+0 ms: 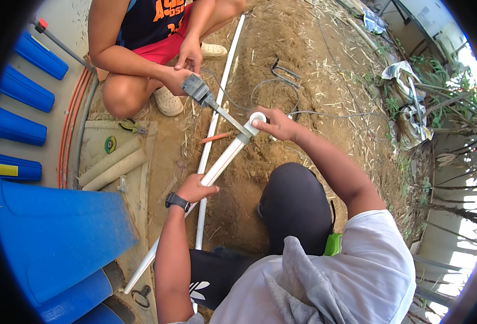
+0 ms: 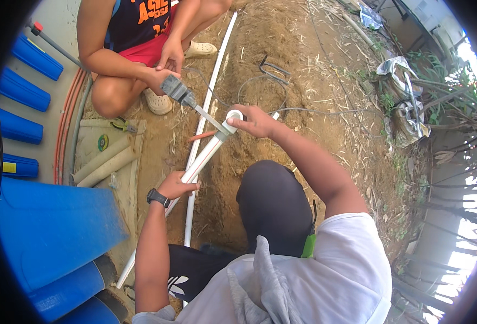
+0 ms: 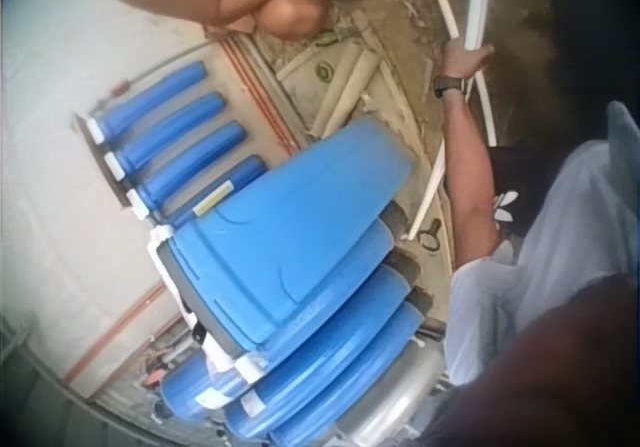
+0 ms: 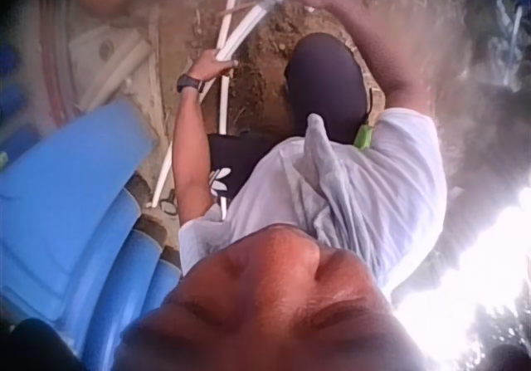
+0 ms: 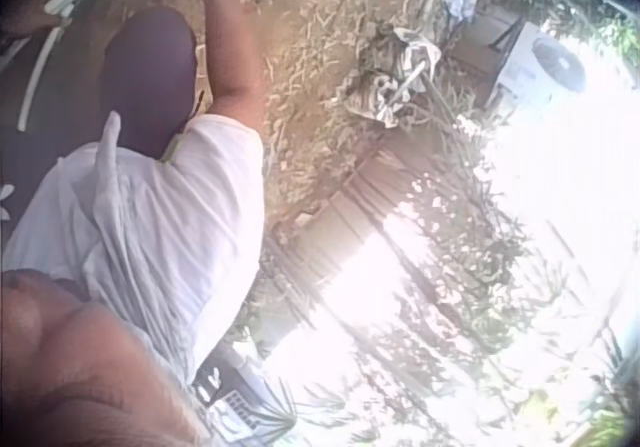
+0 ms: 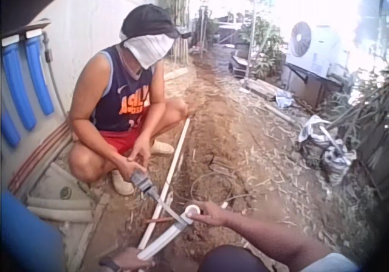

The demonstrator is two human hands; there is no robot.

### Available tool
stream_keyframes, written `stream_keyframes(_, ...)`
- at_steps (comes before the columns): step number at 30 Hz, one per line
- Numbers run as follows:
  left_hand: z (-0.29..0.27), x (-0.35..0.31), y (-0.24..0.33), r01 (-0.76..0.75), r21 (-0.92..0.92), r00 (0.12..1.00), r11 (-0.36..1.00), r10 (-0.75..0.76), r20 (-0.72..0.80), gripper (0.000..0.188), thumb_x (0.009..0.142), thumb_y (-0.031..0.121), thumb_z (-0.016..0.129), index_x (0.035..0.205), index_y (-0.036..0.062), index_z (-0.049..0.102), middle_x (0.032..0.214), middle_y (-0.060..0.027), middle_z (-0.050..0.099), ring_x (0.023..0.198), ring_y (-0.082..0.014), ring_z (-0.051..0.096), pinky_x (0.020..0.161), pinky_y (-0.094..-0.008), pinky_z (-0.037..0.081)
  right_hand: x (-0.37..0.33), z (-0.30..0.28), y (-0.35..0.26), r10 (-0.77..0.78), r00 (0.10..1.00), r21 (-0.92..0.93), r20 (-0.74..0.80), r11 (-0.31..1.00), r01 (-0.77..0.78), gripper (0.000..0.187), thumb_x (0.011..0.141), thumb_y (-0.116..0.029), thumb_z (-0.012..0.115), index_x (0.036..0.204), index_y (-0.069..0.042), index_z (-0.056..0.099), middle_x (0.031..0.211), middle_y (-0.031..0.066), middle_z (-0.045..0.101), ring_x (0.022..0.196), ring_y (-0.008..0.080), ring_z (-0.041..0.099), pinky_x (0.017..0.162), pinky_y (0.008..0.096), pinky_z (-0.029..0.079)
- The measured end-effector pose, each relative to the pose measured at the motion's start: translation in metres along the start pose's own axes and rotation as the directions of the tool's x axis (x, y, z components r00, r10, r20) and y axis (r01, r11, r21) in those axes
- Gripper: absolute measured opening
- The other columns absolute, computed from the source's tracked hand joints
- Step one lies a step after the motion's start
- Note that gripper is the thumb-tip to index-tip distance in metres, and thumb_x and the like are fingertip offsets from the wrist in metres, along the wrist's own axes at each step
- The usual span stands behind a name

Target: The person assembles white PVC pipes and fittings by hand, connecting a pipe to an elbow joint and then to a T-joint. A second person assists by cutting pipe sections with a hand saw nearby.

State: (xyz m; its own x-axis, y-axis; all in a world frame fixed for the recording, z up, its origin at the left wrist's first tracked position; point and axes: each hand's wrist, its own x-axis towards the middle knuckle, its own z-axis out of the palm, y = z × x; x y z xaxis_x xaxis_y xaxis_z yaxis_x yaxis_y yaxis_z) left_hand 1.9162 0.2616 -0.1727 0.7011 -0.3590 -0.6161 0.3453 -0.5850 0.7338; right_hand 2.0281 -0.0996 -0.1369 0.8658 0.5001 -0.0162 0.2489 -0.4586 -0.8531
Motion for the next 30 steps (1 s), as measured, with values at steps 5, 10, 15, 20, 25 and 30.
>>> stream_keyframes(5,0.002,0.0,0.022,0.148,0.011,0.988,0.989,-0.148,0.05,0.034,0.083,0.033,0.082,0.09,0.0007,0.074,0.075,-0.0087,0.073,0.066,-0.0174,0.069,0.065,-0.0382,0.054,0.003,0.01,0.021,-0.031,0.997,0.124,-0.071,0.992,0.04,0.049,0.097,-0.049,0.068,0.113,-0.003,0.069,0.098,0.0153,0.073,0.095,0.0267,0.07,0.085,0.0407,0.053)
stream_keyframes(10,0.013,-0.006,0.021,0.021,0.203,0.99,0.979,0.008,-0.143,0.04,0.083,0.036,0.079,0.091,-0.0026,0.073,0.073,-0.0176,0.071,0.068,-0.0311,0.07,0.068,-0.0428,0.055,0.012,0.021,0.02,0.019,0.992,0.093,-0.122,0.996,-0.008,0.052,0.095,-0.052,0.065,0.106,-0.002,0.071,0.09,0.0162,0.072,0.084,0.029,0.069,0.077,0.0412,0.053)
stream_keyframes(15,0.02,-0.002,0.008,-0.04,0.258,0.968,0.965,0.101,-0.229,0.038,0.083,0.036,0.077,0.095,0.0001,0.074,0.081,-0.0231,0.072,0.078,-0.0397,0.072,0.074,-0.0463,0.056,0.014,0.016,0.005,0.08,0.991,0.05,-0.104,0.996,-0.075,0.06,0.094,-0.059,0.062,0.098,0.0,0.073,0.083,0.0182,0.071,0.08,0.0314,0.068,0.075,0.0436,0.052)
stream_keyframes(20,0.023,-0.003,0.011,-0.001,0.313,0.955,0.95,0.093,-0.281,0.034,0.083,0.034,0.077,0.098,0.0031,0.076,0.087,-0.0231,0.074,0.084,-0.0411,0.072,0.076,-0.048,0.057,0.02,0.013,-0.011,0.235,0.96,-0.049,-0.151,0.968,-0.245,0.073,0.093,-0.068,0.057,0.086,0.003,0.074,0.073,0.0209,0.067,0.073,0.0355,0.067,0.072,0.0467,0.051)
stream_keyframes(25,0.029,-0.006,0.012,0.083,0.386,0.925,0.919,0.072,-0.372,0.033,0.085,0.033,0.074,0.104,0.0061,0.075,0.092,-0.0228,0.074,0.087,-0.0416,0.072,0.078,-0.0499,0.058,0.032,0.011,-0.017,0.351,0.925,-0.177,-0.143,0.911,-0.373,0.092,0.092,-0.08,0.047,0.075,0.006,0.072,0.069,0.0245,0.065,0.071,0.0402,0.066,0.072,0.0511,0.052)
stream_keyframes(30,0.038,-0.012,0.022,0.215,0.486,0.884,0.847,0.042,-0.465,0.03,0.087,0.033,0.073,0.104,0.0086,0.073,0.092,-0.0217,0.075,0.088,-0.0417,0.073,0.078,-0.0531,0.058,0.043,0.01,-0.021,0.483,0.868,-0.268,-0.117,0.826,-0.496,0.102,0.087,-0.092,0.037,0.066,0.003,0.069,0.067,0.0215,0.063,0.07,0.0356,0.067,0.069,0.0516,0.052)
